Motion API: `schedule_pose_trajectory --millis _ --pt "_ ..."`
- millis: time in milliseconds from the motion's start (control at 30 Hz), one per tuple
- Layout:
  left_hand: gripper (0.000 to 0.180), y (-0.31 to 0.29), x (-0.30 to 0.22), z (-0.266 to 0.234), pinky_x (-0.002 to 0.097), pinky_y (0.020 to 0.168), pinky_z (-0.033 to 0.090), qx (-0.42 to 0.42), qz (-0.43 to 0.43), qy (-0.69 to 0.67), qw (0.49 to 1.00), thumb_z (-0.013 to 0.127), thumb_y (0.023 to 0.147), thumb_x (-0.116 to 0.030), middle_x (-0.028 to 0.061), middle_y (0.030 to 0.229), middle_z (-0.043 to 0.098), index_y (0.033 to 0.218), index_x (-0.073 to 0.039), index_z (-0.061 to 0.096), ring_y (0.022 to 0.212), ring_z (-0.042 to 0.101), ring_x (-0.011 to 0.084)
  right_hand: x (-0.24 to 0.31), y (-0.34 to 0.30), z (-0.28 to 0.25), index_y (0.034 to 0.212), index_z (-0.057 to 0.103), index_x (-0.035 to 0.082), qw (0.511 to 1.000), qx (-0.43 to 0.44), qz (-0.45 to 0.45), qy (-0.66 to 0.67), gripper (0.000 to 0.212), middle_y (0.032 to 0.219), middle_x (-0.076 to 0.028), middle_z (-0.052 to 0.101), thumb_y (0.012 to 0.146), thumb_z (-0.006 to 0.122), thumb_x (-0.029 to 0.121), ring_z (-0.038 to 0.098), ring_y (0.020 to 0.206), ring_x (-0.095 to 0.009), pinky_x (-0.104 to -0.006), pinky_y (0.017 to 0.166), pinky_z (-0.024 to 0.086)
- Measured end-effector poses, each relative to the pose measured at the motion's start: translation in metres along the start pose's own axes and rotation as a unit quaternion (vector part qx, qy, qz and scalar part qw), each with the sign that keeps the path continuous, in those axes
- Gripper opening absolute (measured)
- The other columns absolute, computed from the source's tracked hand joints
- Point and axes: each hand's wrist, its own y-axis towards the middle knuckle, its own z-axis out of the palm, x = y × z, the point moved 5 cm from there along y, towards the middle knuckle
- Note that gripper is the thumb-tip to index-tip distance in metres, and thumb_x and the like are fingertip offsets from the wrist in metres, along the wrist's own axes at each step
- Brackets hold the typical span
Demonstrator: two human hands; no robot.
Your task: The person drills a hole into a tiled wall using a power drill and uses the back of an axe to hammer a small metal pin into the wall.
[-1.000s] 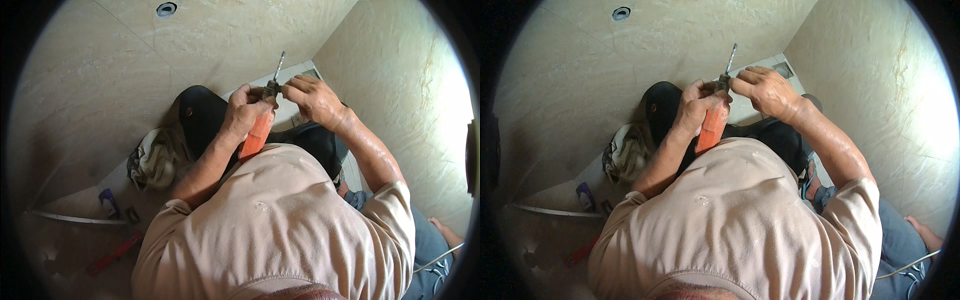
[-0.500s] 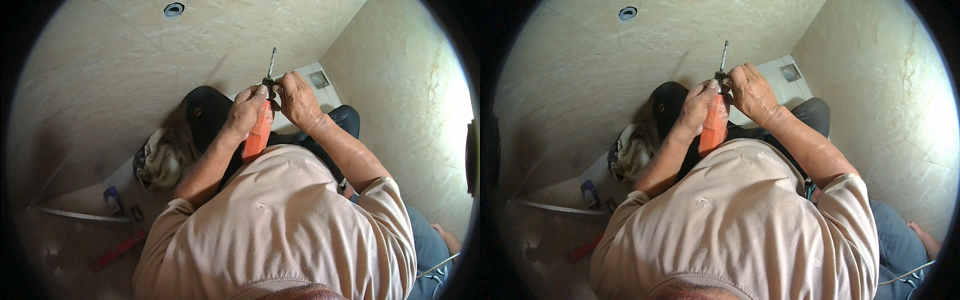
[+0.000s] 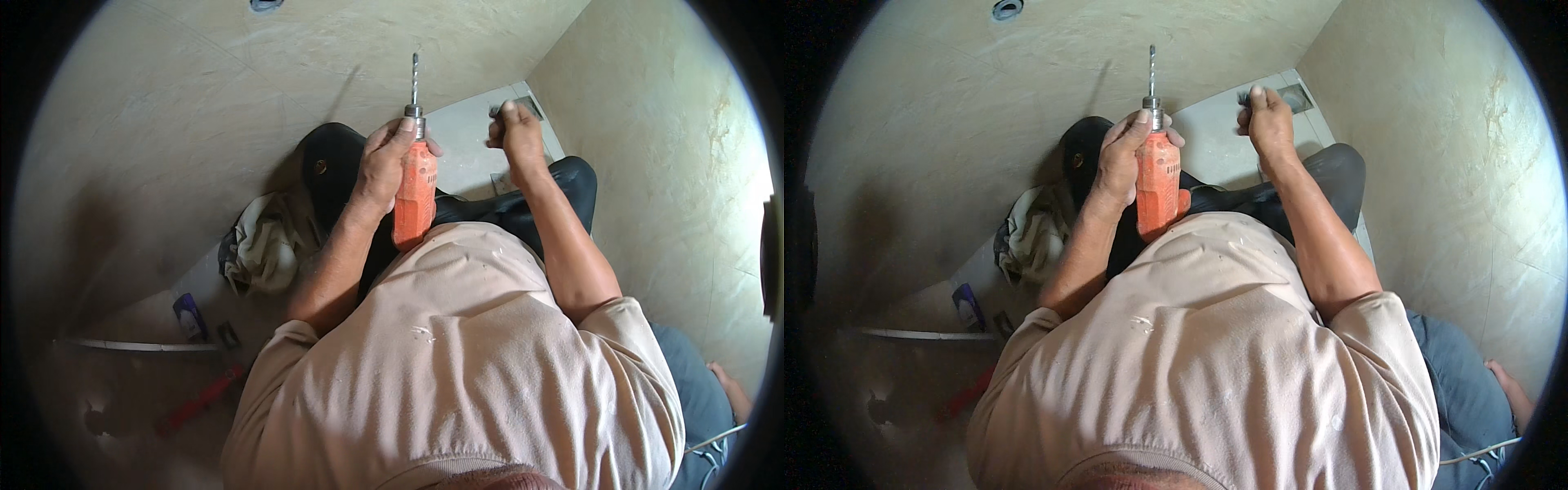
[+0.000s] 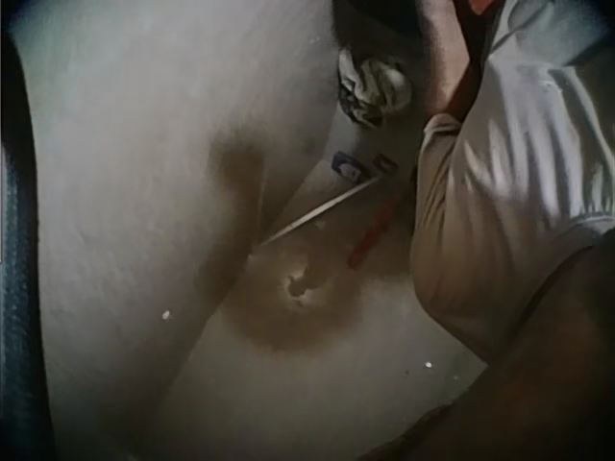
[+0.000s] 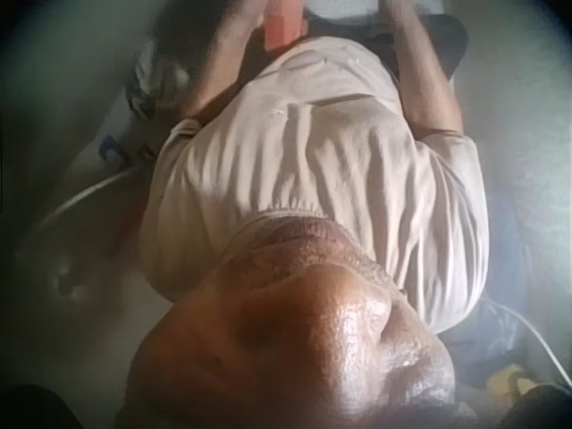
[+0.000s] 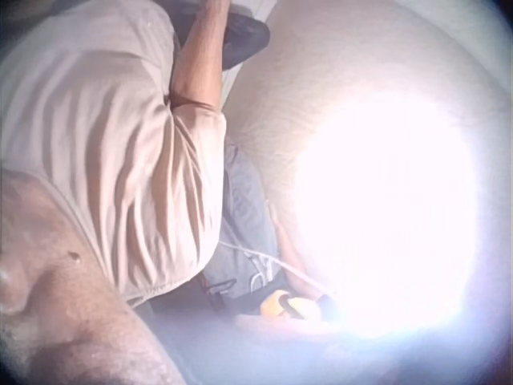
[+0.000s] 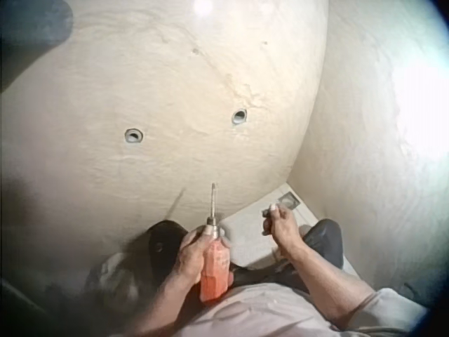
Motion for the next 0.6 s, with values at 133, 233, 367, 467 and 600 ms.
schedule_pose_trajectory --millis 133,233,367,467,600 --pt "0.039 -0.004 0.004 0.011 0.0393 0.085 0.059 0.070 -0.020 0.025 0.997 0.076 0.095 -0.039 0.0140 0.107 0.073 0.107 -0.004 0.067 0.096 0.073 0.0249 -0.143 0.053 -0.018 0.121 0.068 -0.004 0.799 0.319 0.029 -0.509 0.038 0.109 -0.024 0.076 0.104 0.060 0.029 0.076 0.093 -0.030 -0.0421 0.077 0.059" --pt "0.034 -0.019 0.005 0.012 0.0379 0.078 0.060 0.067 -0.049 0.038 0.996 0.080 0.091 -0.030 0.0118 0.099 0.072 0.108 -0.003 0.067 0.088 0.074 0.0219 -0.154 0.017 -0.006 0.128 0.066 -0.004 0.823 0.151 -0.150 -0.527 0.042 0.120 -0.027 0.072 0.102 0.063 0.028 0.072 0.109 -0.038 -0.0469 0.095 0.056" --pt "0.032 -0.023 -0.040 0.026 0.0377 0.078 0.060 0.056 0.048 0.057 0.996 0.079 0.093 -0.029 0.0091 0.093 0.070 0.106 -0.003 0.065 0.081 0.071 0.0190 -0.026 -0.088 0.015 0.146 0.053 -0.005 0.936 0.227 -0.222 -0.150 0.064 0.133 -0.029 0.065 0.101 0.067 0.037 0.062 0.127 -0.042 -0.0479 0.112 0.045" --pt "0.036 -0.007 -0.105 0.082 0.0386 0.079 0.061 0.082 0.103 0.023 0.991 0.078 0.094 -0.033 0.0086 0.092 0.069 0.109 -0.003 0.064 0.081 0.070 0.0191 0.050 -0.135 0.003 0.154 0.041 -0.006 0.825 0.255 -0.459 -0.210 0.094 0.142 -0.033 0.054 0.091 0.074 0.056 0.051 0.137 -0.049 -0.0531 0.118 0.038" --pt "0.039 0.009 -0.161 0.135 0.0388 0.082 0.060 0.070 0.104 -0.063 0.990 0.077 0.096 -0.037 0.0076 0.093 0.067 0.111 -0.004 0.063 0.083 0.069 0.0191 0.102 -0.146 -0.009 0.146 0.045 -0.007 0.830 0.102 -0.497 -0.232 0.081 0.136 -0.033 0.055 0.079 0.080 0.023 0.055 0.123 -0.053 -0.0560 0.110 0.043"
